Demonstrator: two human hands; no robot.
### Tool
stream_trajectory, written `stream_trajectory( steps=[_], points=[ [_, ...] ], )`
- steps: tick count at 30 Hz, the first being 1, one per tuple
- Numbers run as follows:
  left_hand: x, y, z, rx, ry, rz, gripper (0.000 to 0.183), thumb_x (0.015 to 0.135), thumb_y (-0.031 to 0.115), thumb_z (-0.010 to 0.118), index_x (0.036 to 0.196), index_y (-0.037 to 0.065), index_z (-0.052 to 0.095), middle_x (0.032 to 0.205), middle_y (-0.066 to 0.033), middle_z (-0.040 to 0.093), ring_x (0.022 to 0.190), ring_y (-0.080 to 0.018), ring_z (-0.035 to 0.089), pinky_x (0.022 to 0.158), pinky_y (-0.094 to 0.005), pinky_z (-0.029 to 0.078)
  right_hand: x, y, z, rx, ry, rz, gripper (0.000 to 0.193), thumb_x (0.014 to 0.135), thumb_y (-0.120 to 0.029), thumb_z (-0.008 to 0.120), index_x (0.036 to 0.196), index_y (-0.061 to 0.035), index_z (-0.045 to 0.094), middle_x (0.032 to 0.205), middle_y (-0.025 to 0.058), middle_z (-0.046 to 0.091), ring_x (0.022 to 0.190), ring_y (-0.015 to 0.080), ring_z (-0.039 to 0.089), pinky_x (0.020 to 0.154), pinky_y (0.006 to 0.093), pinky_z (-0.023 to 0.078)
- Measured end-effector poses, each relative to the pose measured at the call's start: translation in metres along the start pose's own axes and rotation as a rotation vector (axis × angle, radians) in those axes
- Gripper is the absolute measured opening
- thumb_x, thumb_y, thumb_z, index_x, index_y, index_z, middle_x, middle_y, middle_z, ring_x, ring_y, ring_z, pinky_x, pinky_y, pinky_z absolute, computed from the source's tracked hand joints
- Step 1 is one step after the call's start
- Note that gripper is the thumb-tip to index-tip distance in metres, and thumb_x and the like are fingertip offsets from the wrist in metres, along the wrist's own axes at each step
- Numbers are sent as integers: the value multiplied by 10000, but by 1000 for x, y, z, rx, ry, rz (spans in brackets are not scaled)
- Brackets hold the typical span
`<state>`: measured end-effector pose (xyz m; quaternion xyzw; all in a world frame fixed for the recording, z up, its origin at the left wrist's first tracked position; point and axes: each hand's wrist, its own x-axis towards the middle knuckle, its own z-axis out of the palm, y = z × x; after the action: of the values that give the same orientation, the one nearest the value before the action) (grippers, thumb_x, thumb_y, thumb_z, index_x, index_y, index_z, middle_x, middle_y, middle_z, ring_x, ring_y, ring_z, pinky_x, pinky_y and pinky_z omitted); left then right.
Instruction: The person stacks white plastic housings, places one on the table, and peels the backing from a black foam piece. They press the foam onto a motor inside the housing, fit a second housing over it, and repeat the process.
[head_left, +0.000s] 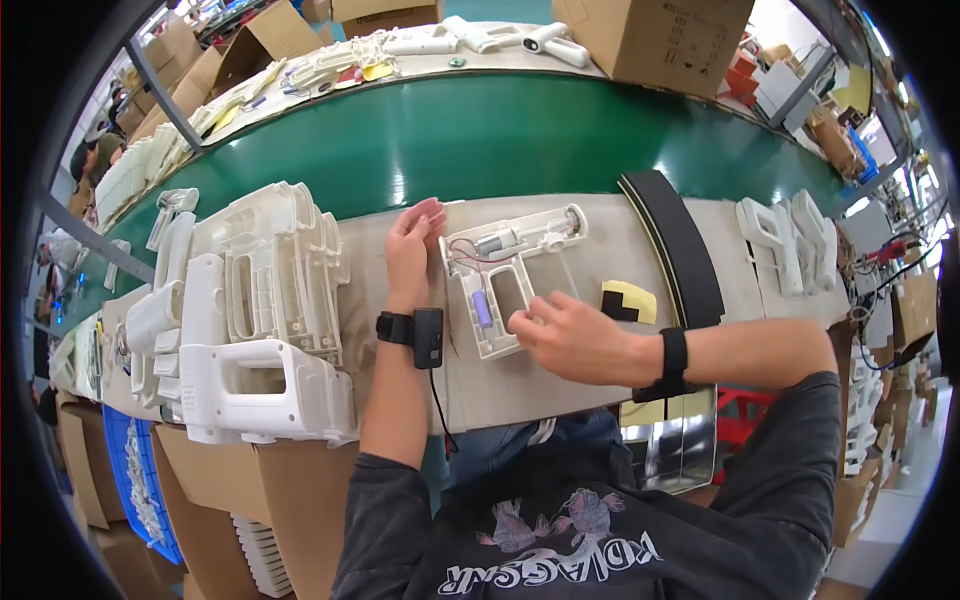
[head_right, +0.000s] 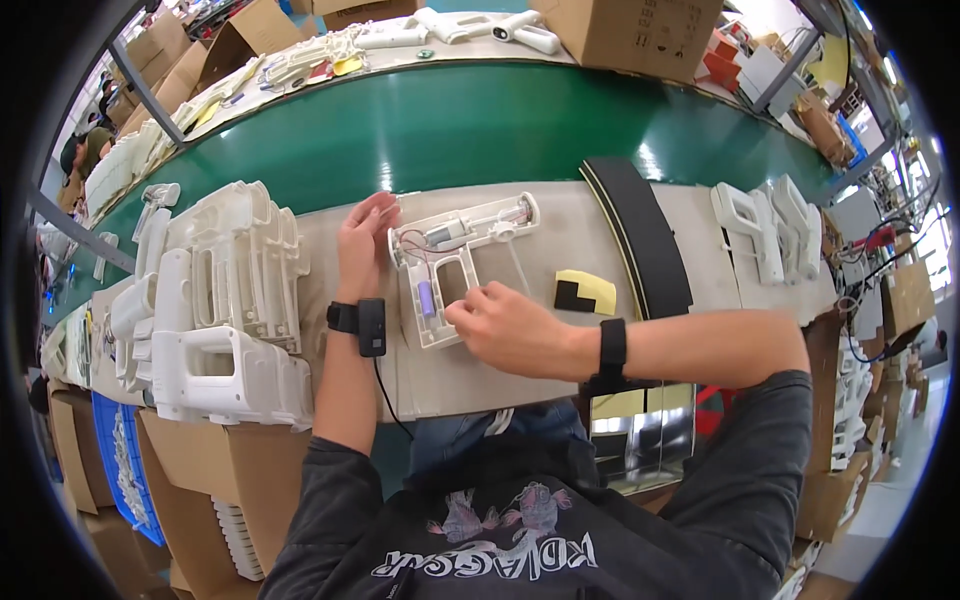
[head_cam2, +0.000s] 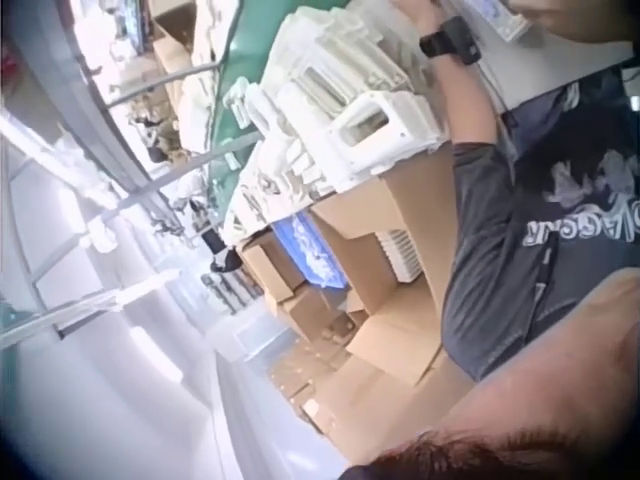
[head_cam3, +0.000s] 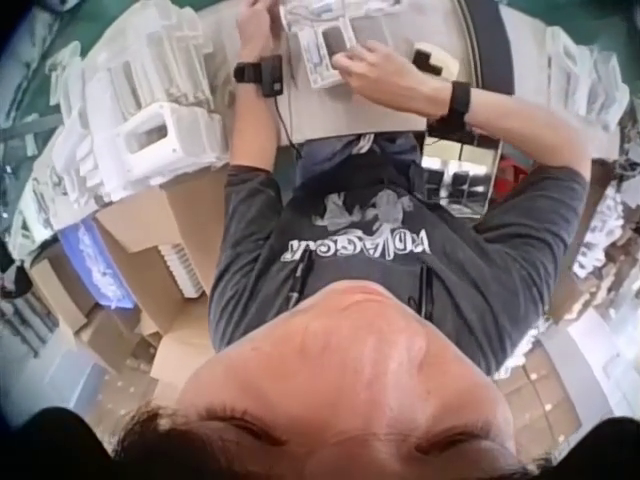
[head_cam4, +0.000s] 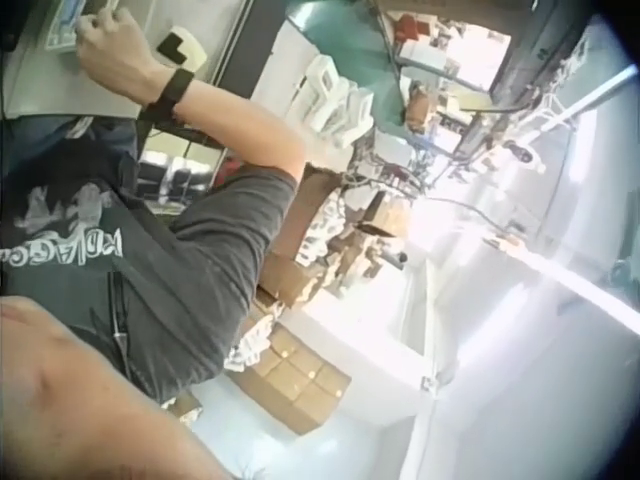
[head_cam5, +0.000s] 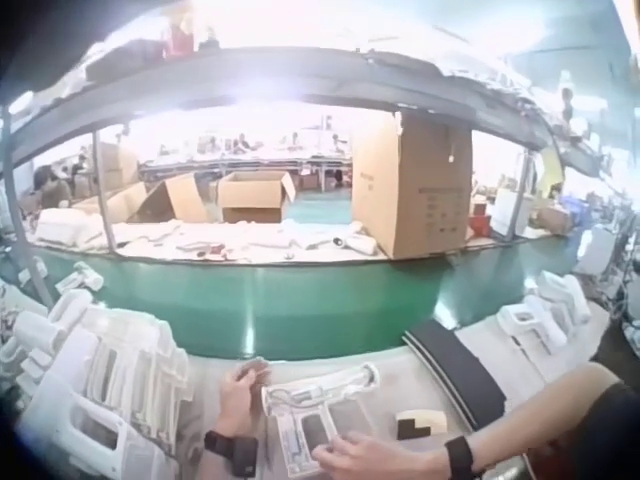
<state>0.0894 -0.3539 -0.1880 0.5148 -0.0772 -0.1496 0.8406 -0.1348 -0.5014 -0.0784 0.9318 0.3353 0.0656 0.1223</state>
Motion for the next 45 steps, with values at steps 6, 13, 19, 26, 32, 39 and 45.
stream_trajectory(
  steps=[6, 13, 19, 26, 32, 39, 45],
  points=[
    [-6, 2, 7, 314, -130, 22, 244, 1007, 135, 566, 1198, 20, 667, 1153, -65, 688, 1052, -133, 635, 926, -270, 495, 1, -27, 31, 172, 10, 60, 211, 795, -154, 654, 952, -17, 689, 1014, 81, 584, 914, 241, 591, 786, 347, 484],
    [-13, 4, 19, 263, -181, 23, 229, 1017, 122, 546, 1148, -18, 670, 1085, -81, 697, 1001, -157, 662, 907, -285, 518, -84, 16, 29, 523, 259, 812, 595, 776, -144, 794, 1319, -62, 564, 1252, 124, 616, 1158, 341, 567, 998, 422, 463],
    [-13, 2, 29, 233, -48, 98, 229, 1022, 145, 552, 1130, -18, 671, 1068, -76, 699, 965, -158, 668, 847, -284, 532, -114, 11, 42, 722, 238, 1022, 546, 786, -79, 772, 1298, -37, 586, 1090, 141, 671, 1004, 321, 640, 928, 386, 502],
    [-55, 59, 47, 733, -198, 509, 203, 960, 165, 662, 1092, 12, 677, 1012, -45, 702, 889, -128, 655, 781, -258, 520, -53, 32, 6, 1497, 592, 901, 514, 827, -8, 768, 1303, -32, 576, 1011, 56, 680, 930, 114, 638, 810, 252, 513],
    [-68, 68, 49, 532, -635, -79, 194, 903, 94, 716, 1065, 2, 660, 992, -58, 694, 844, -90, 644, 765, -263, 532, 9, 47, 17, 1719, 598, 746, 436, 856, -19, 760, 1203, -31, 495, 1023, 48, 680, 939, 106, 639, 799, 243, 507],
    [-53, 62, 29, 527, -438, 127, 259, 891, 101, 722, 1087, -31, 616, 887, -63, 697, 852, -90, 655, 772, -246, 524, 46, 52, 23, 959, 660, 722, 339, 877, -70, 741, 1189, -6, 626, 1036, 64, 681, 938, 137, 654, 836, 283, 519],
    [-55, 62, 35, 457, -416, 243, 230, 875, 92, 719, 1073, 7, 638, 804, -15, 650, 789, -79, 613, 718, -257, 496, 53, 64, 26, 1209, 607, 688, 353, 866, -51, 736, 1206, -18, 648, 1039, 67, 665, 924, 145, 634, 840, 284, 513]
  ],
)
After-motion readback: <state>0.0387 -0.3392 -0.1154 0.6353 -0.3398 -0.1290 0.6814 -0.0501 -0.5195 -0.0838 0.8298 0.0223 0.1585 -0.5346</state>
